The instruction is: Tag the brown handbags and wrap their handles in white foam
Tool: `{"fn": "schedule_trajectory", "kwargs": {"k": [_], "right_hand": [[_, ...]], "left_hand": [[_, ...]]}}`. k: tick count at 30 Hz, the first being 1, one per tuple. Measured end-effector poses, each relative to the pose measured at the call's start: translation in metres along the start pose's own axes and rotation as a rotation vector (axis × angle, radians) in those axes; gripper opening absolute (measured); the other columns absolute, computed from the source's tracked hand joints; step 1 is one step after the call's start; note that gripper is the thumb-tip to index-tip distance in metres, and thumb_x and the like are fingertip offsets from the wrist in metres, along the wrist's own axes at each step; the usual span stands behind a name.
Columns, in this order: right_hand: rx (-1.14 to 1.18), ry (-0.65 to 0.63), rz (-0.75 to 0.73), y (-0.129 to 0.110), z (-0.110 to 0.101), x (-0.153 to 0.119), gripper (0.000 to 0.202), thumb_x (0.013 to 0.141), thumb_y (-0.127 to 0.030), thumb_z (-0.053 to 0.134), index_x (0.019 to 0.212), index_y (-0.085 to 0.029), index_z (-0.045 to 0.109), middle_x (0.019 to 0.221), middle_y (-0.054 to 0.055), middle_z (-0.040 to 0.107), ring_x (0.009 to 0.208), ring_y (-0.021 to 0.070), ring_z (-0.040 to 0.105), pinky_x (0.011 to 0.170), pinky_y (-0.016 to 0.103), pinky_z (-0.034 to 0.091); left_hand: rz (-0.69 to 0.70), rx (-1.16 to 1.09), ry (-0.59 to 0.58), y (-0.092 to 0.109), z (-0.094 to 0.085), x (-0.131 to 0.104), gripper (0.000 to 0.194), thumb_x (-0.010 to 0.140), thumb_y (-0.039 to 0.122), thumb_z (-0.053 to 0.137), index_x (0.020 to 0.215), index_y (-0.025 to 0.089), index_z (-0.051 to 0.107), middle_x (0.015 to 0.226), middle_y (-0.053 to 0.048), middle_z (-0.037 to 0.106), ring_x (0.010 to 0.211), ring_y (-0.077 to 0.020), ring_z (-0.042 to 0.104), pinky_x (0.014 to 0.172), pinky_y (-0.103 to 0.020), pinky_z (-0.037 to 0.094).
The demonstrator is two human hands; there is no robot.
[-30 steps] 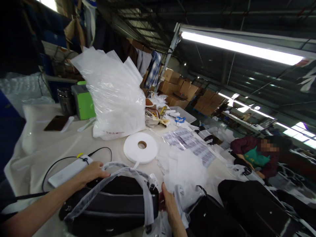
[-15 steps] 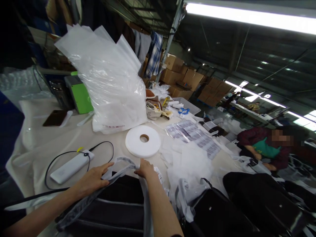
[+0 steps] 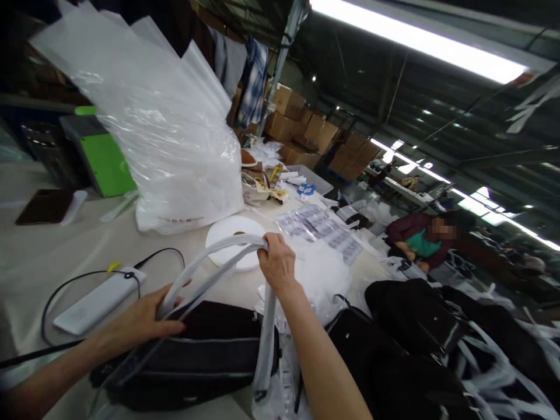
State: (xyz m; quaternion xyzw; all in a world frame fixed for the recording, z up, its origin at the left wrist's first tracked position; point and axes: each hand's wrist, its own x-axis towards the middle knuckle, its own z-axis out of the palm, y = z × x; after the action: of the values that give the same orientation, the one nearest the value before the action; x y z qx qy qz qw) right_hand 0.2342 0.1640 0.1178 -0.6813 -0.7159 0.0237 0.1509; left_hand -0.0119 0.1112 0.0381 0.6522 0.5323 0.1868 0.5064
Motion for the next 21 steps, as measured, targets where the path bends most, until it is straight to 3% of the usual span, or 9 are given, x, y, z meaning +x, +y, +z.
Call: {"fn": "schedule_trajectory", "kwargs": {"k": [1,3,5,10,14,15,17,19,21], "right_hand": [[0.005,0.099,-0.065,-0.007,-0.025,-0.006,0.032,0.077,-0.014,0.041,0.107,-0.018,0.051,0.109,0.007,0.055,0.103,0.0191,0.049,0.088,0.030,0.037],[0.017,0.416,-0.377,-0.025,-0.067,-0.022,0.036,0.068,-0.007,0.042,0.100,-0.017,0.056,0.103,0.008,0.059,0.100,0.0214,0.051,0.087,0.033,0.037],[-0.028,0.484,-0.559,-0.043,-0.095,-0.040,0.035,0.063,-0.003,0.041,0.089,-0.018,0.059,0.099,0.007,0.061,0.094,0.0211,0.053,0.084,0.034,0.038],[-0.080,0.351,-0.556,-0.062,-0.116,-0.062,0.031,0.057,0.000,0.038,0.075,-0.018,0.055,0.096,0.006,0.063,0.095,0.0200,0.053,0.083,0.033,0.038],[-0.067,0.136,-0.365,-0.052,-0.127,-0.060,0.029,0.057,-0.003,0.037,0.075,-0.019,0.053,0.067,-0.001,0.055,0.061,0.0126,0.050,0.058,0.023,0.035],[-0.038,0.120,-0.310,-0.050,-0.131,-0.058,0.026,0.058,-0.004,0.039,0.074,-0.019,0.052,0.063,-0.003,0.051,0.057,0.0111,0.046,0.055,0.022,0.033],[0.035,0.136,-0.212,-0.047,-0.136,-0.054,0.017,0.063,-0.007,0.045,0.072,-0.019,0.052,0.060,-0.006,0.046,0.055,0.0095,0.042,0.054,0.021,0.030],[0.100,0.179,-0.117,-0.045,-0.139,-0.049,0.010,0.066,-0.012,0.051,0.072,-0.020,0.052,0.059,-0.006,0.045,0.056,0.0092,0.041,0.055,0.021,0.029],[0.159,0.212,-0.049,-0.045,-0.140,-0.043,0.007,0.067,-0.015,0.054,0.071,-0.020,0.053,0.059,-0.007,0.045,0.057,0.0092,0.041,0.055,0.021,0.029]], "left_hand": [[0.048,0.036,-0.042,0.004,-0.003,-0.003,0.066,0.057,0.036,0.063,0.118,0.018,0.046,0.098,-0.002,0.065,0.091,-0.0245,0.058,0.083,-0.029,0.043],[0.119,0.098,-0.081,0.009,-0.006,-0.007,0.046,0.057,0.033,0.064,0.101,0.022,0.057,0.090,0.001,0.066,0.088,-0.0246,0.058,0.080,-0.028,0.044],[0.135,0.120,-0.056,0.010,-0.004,-0.008,0.026,0.061,0.035,0.060,0.083,0.022,0.060,0.077,0.002,0.066,0.076,-0.0228,0.058,0.071,-0.026,0.046],[0.153,0.011,0.042,0.008,0.012,0.001,0.028,0.068,0.047,0.048,0.058,0.021,0.053,0.065,0.003,0.063,0.065,-0.0197,0.057,0.063,-0.025,0.046],[0.184,-0.030,0.016,0.015,0.015,0.010,0.031,0.069,0.051,0.047,0.072,0.022,0.059,0.071,0.002,0.065,0.070,-0.0220,0.060,0.066,-0.026,0.049],[0.200,0.006,0.058,0.019,0.014,0.011,0.033,0.070,0.051,0.048,0.081,0.022,0.060,0.074,0.000,0.065,0.074,-0.0238,0.061,0.068,-0.029,0.049],[0.296,0.126,0.286,0.029,0.012,0.009,0.046,0.069,0.051,0.050,0.103,0.020,0.055,0.092,-0.006,0.064,0.091,-0.0302,0.058,0.081,-0.038,0.047],[0.473,0.238,0.604,0.039,0.012,0.003,0.063,0.070,0.050,0.052,0.123,0.019,0.040,0.118,-0.012,0.053,0.110,-0.0344,0.047,0.096,-0.046,0.037],[0.693,0.293,0.782,0.041,0.019,-0.006,0.071,0.073,0.042,0.055,0.134,0.023,0.024,0.128,-0.012,0.043,0.118,-0.0322,0.041,0.100,-0.047,0.033]]}}
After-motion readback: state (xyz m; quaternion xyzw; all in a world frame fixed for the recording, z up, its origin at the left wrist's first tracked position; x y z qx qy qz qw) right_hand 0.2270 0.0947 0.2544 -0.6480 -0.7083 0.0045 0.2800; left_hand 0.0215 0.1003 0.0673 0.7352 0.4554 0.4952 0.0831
